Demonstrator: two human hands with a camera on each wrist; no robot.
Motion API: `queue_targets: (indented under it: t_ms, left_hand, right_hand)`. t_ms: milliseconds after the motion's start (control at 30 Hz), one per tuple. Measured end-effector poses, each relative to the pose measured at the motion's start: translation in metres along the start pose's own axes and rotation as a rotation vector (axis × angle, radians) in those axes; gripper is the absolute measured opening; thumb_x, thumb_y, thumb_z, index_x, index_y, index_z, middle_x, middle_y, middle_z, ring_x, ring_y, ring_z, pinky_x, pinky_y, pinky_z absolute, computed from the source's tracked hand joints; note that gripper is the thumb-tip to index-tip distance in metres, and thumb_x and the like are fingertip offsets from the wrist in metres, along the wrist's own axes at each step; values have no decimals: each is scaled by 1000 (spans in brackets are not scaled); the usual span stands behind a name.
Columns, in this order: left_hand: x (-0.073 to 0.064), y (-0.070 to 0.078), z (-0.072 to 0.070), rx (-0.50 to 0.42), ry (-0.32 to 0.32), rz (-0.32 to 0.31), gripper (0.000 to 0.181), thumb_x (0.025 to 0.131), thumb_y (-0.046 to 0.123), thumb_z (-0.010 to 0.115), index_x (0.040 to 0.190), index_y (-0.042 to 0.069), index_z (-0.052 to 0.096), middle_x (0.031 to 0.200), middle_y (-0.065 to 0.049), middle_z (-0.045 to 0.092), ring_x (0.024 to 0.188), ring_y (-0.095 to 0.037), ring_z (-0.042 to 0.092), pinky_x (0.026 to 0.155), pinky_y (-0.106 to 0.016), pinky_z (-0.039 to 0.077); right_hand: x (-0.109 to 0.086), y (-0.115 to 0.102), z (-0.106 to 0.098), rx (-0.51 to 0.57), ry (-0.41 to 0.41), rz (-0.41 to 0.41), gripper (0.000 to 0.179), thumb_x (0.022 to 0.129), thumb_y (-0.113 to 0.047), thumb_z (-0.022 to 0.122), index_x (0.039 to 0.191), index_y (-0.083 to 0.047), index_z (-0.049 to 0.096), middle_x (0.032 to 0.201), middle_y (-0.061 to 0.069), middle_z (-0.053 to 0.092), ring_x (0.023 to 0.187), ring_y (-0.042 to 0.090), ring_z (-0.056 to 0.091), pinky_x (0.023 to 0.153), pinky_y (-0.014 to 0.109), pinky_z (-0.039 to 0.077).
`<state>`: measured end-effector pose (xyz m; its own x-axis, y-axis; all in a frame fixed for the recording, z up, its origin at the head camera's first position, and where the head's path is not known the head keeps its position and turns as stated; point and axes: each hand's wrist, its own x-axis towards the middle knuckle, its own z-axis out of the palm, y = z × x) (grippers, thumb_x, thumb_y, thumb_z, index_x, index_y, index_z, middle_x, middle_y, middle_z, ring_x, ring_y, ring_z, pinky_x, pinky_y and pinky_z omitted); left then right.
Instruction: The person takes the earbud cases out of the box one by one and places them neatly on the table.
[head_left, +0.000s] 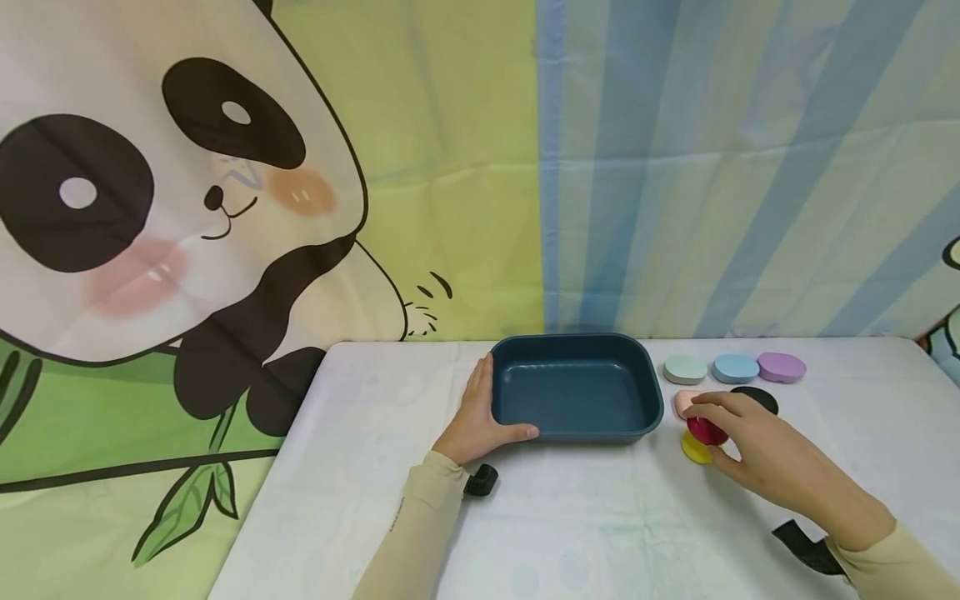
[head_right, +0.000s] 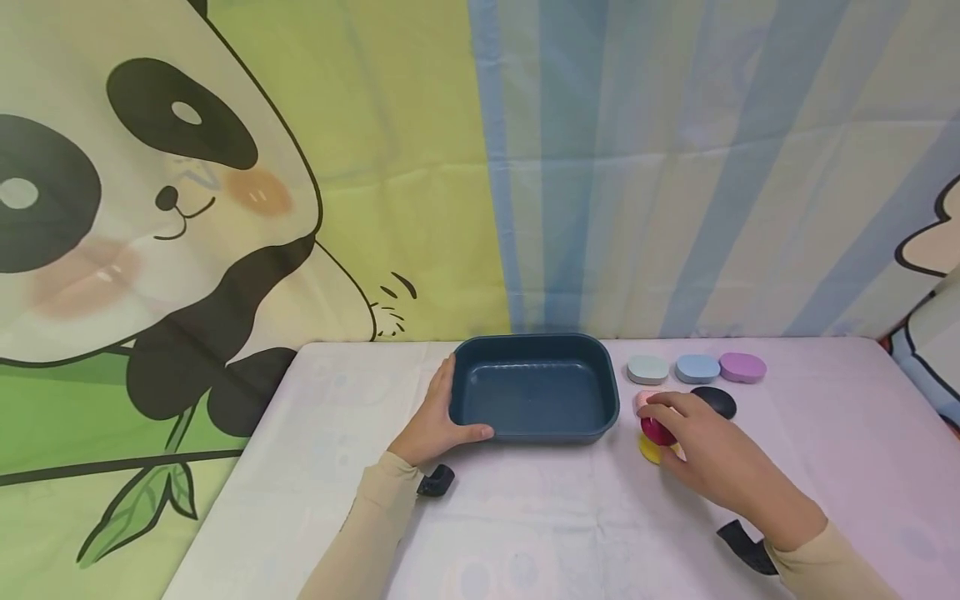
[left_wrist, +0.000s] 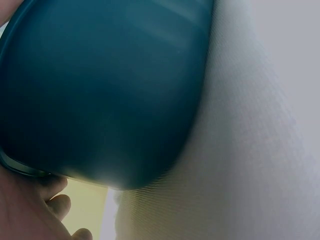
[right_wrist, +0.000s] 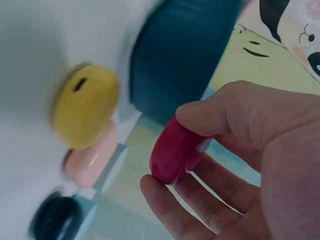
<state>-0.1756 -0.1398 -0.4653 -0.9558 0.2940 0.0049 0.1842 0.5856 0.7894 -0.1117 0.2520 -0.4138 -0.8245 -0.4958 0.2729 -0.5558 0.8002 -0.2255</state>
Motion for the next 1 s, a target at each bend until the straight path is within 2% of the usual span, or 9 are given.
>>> queue_targets:
  t_ms: [200, 367, 600, 833, 1000]
  left_hand:
    - [0, 0, 0, 8, -1, -3, 138, 68, 67, 83, 162, 22, -7, 169, -7, -4, 154, -17, -4, 119, -56, 20]
    - [1, 0, 0, 11, 1, -8, 136, 69, 62, 85, 162, 22, -7, 169, -6, -4, 154, -16, -4, 120, -55, 19]
    - [1, 1, 0, 9, 1, -15, 135, 71, 55, 87, 162, 22, -6, 169, -5, -4, 154, -16, -4, 120, -54, 19]
    - [0, 2, 0, 16, 3, -20, 134, 71, 55, 87, 162, 22, -6, 169, -4, -4, 154, -16, -3, 120, -54, 20]
    - [1, 2, 0, 10, -2, -18, 135, 71, 56, 87, 162, 21, -6, 169, 0, -5, 154, -17, -3, 120, -55, 20]
  right_hand:
    - [-13, 10, 1, 0, -82, 120, 51, 72, -7, 88, 118, -2, 67, 119, 23, 59, 102, 39, 61, 77, 52, 59]
    - [-23, 21, 4, -29, -127, 174, 51, 72, -9, 89, 118, -3, 67, 123, 27, 57, 102, 43, 61, 78, 55, 58]
    - [-29, 36, 8, -34, -174, 203, 45, 73, -8, 88, 114, -6, 69, 122, 28, 56, 100, 45, 59, 79, 59, 56]
    - [-35, 48, 17, -12, -170, 152, 42, 70, -3, 88, 108, -8, 71, 116, 25, 60, 98, 41, 61, 79, 58, 56]
    - [-36, 51, 21, -25, -194, 162, 42, 68, 0, 87, 107, -7, 72, 116, 24, 61, 97, 40, 61, 78, 58, 56]
